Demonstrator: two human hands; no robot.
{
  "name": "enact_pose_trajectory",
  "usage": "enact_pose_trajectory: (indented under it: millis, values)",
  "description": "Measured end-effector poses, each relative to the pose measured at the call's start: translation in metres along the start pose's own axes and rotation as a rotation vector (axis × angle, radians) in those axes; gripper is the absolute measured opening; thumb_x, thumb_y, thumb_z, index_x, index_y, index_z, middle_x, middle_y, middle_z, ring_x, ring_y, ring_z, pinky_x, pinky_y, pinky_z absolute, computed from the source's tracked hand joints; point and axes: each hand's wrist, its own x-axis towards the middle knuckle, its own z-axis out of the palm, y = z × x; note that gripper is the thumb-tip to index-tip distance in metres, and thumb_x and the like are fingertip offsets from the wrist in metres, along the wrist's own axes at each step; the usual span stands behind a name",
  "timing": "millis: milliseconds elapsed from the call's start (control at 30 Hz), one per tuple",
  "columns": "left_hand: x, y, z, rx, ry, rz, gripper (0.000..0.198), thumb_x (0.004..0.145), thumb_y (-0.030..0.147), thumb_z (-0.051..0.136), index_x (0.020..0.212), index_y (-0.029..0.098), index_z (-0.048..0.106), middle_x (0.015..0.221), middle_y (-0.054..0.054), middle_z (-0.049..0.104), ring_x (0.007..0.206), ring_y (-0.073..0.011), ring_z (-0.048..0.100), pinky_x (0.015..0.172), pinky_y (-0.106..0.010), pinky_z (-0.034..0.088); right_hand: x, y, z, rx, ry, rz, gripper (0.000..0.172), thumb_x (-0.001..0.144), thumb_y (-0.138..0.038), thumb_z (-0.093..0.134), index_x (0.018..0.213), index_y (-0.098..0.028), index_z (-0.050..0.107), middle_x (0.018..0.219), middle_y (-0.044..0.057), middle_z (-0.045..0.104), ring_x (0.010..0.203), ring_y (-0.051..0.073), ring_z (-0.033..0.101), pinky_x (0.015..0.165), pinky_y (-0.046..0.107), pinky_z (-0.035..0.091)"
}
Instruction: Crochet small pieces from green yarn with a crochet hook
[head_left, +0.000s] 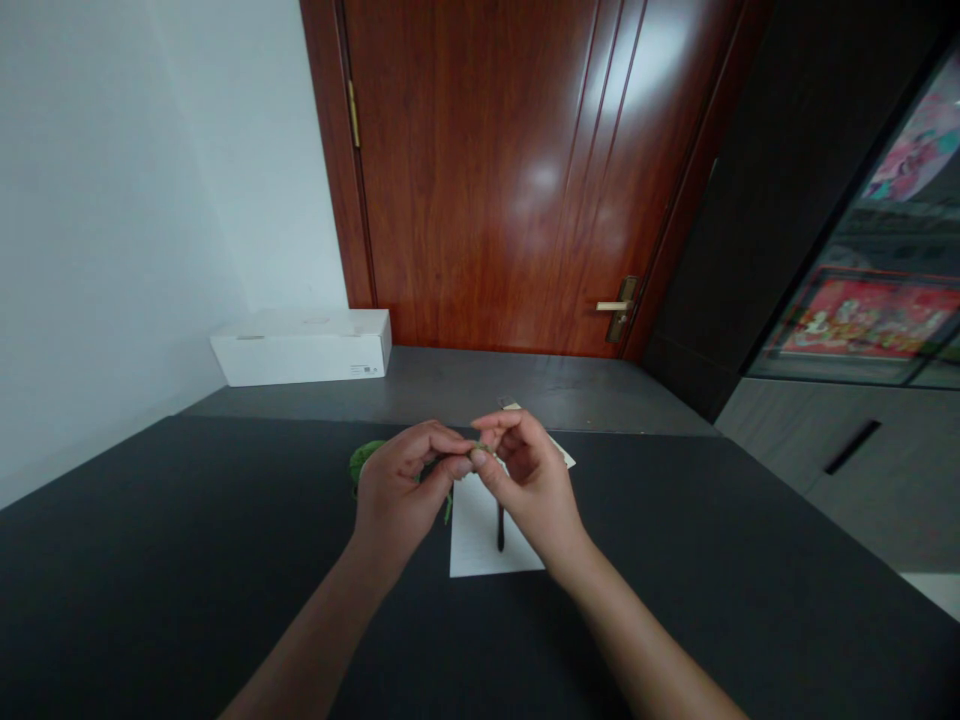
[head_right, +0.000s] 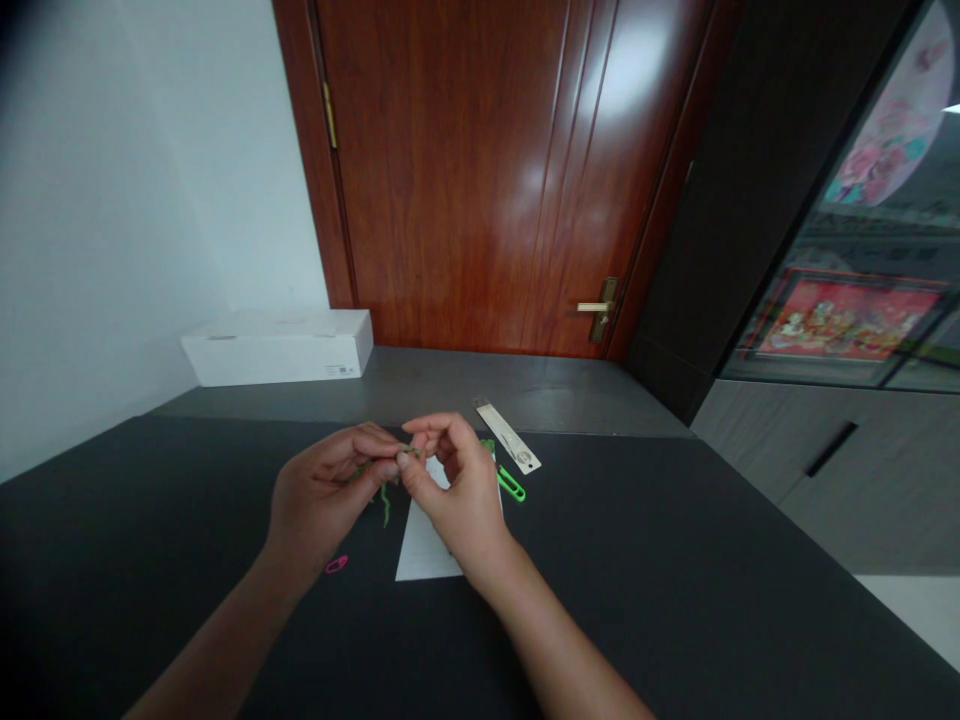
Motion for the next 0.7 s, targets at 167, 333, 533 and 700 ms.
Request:
enact_pose_trajectory:
  millis: [167,333,533,700]
  values:
    - [0.0,0.001,0.001,-0.025,-0.002,-0.02,0.012,0.076,0.009,0.071,0.071,0.02,0.072,0.077,-0.002,0.074,0.074,-0.018,0.072,0.07,-0.027,0.056,0.0,0.002,0.0,-0.002,-0.007,-0.006,0.013,0.086,-0.024,0.068,0.097,-0.025,0.061,0.081,-0.002,0.057,0.075,0.014,0.056,0.072,0.028,0.049]
    - [-0.001,-0.002,0.0,0.006,0.001,0.004,0.013,0.077,0.009,0.071,0.073,0.021,0.072,0.076,0.0,0.072,0.072,-0.0163,0.07,0.068,-0.025,0.054,0.0,0.003,0.0,-0.013,-0.008,0.011,0.01,0.086,-0.026,0.067,0.092,-0.024,0.059,0.08,-0.001,0.057,0.074,0.014,0.056,0.07,0.028,0.049]
    - [-0.001,-0.008,-0.001,0.055,0.006,0.073,0.013,0.078,0.01,0.071,0.072,0.021,0.071,0.076,0.0,0.071,0.073,-0.0166,0.069,0.068,-0.027,0.052,0.001,0.002,-0.001,-0.039,-0.001,0.004,0.009,0.087,-0.025,0.066,0.089,-0.023,0.058,0.08,-0.002,0.057,0.073,0.014,0.056,0.068,0.026,0.047]
    - [-0.001,-0.009,-0.002,0.079,-0.006,0.117,0.013,0.078,0.009,0.069,0.072,0.021,0.069,0.075,0.0,0.07,0.071,-0.0162,0.067,0.066,-0.027,0.051,0.001,0.0,-0.001,-0.066,0.002,-0.044,0.006,0.087,-0.021,0.066,0.087,-0.023,0.06,0.08,-0.002,0.058,0.074,0.014,0.057,0.068,0.026,0.047]
